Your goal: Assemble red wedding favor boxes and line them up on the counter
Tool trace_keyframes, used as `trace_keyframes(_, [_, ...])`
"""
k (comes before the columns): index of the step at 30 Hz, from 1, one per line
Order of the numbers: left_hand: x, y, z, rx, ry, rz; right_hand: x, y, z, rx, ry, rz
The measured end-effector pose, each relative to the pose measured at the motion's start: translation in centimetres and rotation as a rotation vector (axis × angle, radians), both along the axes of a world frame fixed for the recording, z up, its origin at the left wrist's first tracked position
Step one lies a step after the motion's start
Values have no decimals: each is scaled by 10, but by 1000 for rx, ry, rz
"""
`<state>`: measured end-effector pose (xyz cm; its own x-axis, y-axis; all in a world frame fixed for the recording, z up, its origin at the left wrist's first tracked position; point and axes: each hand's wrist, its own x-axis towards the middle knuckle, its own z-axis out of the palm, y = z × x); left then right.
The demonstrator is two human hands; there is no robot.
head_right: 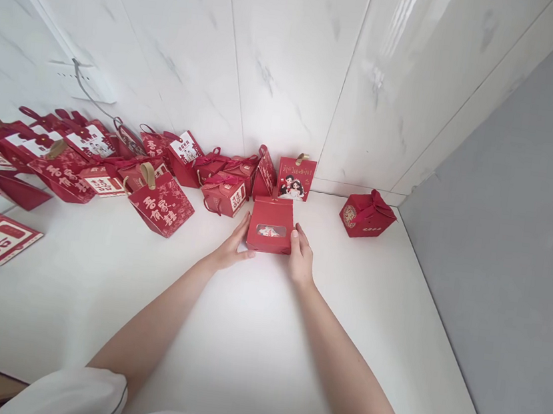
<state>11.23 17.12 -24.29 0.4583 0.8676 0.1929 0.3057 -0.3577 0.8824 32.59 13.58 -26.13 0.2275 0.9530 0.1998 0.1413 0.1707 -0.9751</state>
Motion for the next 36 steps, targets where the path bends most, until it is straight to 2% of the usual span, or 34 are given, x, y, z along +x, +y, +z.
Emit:
trace_keyframes(2, [-1, 1, -7, 11, 93, -5, 0, -1, -1, -31, 10, -33])
trace_keyframes(4, [-1, 2, -9, 18, 99, 26, -1, -2, 0, -56, 38, -17])
trace_keyframes(11, [8, 1, 0, 163, 111, -1, -2, -2, 7, -36, 21, 65])
trace_keyframes(16, [6, 1, 1, 88, 65, 76, -1, 0, 6, -46, -6, 57])
trace_keyframes(19, [5, 0, 1, -17, -40, 122, -1, 1, 6, -36, -3, 51])
trace_keyframes(24, [2, 1, 2, -200, -250, 116, -1, -6, 12, 38, -69, 45])
trace_keyframes(28, [-1, 4, 3, -348, -473, 160, -5, -16, 19, 269, -267, -21])
trace_keyframes(31, [-3, 6, 6, -321, -616, 206, -10, -19, 18, 413, -395, -6])
trace_keyframes(33, [-5, 7, 6, -330, -716, 213, -14, -18, 13, 415, -433, 5])
trace_keyframes(36, [-10, 9, 4, -450, -845, 195, -15, -12, 5, 321, -465, 9])
